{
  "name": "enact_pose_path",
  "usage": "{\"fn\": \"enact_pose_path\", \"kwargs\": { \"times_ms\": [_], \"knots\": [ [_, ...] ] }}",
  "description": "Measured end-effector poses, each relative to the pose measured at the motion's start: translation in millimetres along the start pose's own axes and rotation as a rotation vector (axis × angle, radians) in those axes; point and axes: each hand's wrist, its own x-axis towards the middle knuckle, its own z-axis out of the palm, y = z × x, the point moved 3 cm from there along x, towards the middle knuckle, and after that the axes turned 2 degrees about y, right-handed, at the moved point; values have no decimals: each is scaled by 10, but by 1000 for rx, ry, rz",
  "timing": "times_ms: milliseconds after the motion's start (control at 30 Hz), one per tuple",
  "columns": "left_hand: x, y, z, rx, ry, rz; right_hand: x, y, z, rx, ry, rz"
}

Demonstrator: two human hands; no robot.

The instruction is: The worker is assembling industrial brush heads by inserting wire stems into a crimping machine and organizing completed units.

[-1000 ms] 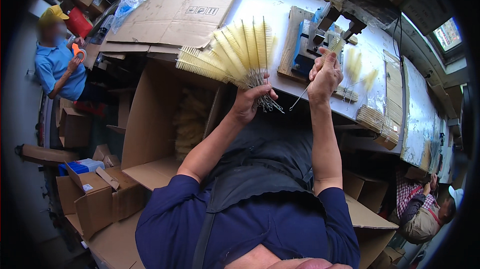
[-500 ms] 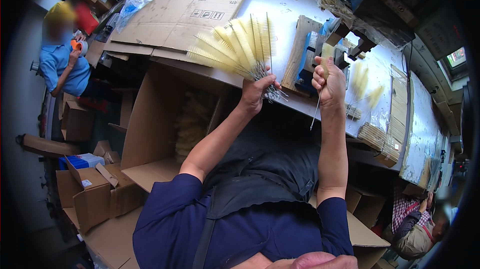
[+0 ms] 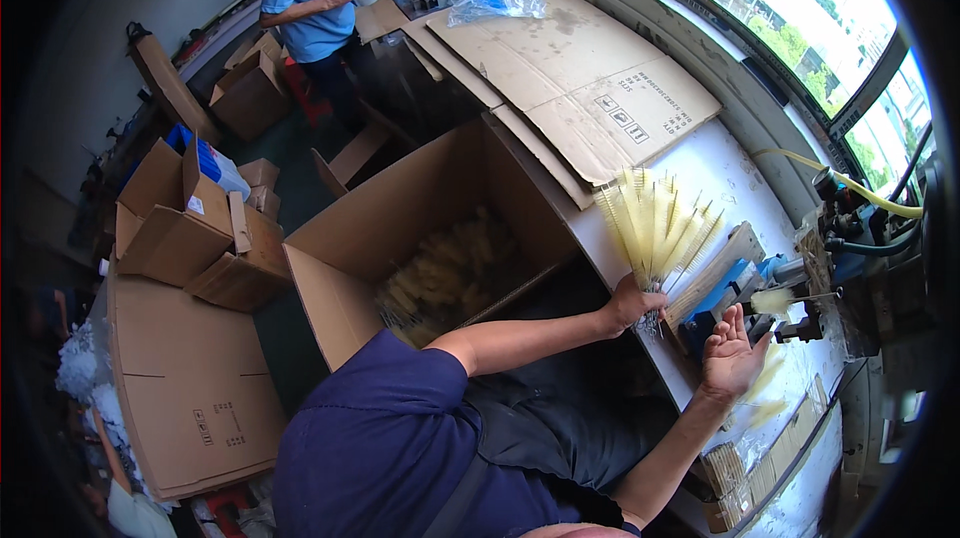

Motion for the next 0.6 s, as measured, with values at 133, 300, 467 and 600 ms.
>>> {"fn": "enact_pose_path", "kwargs": {
  "times_ms": [133,300,467,600],
  "knots": [
    [33,-6,18,-20,-24,-11,72,-39,65,129,-68,33],
    [73,27,-5,-11,-22,-9,148,-17,118,191,-30,77],
    [-22,8,-56,20,-4,-33,240,183,20,92,-153,110],
    [-342,26,56,17,-40,-112,-45,377,68,-131,-36,-12]
  ]
}}
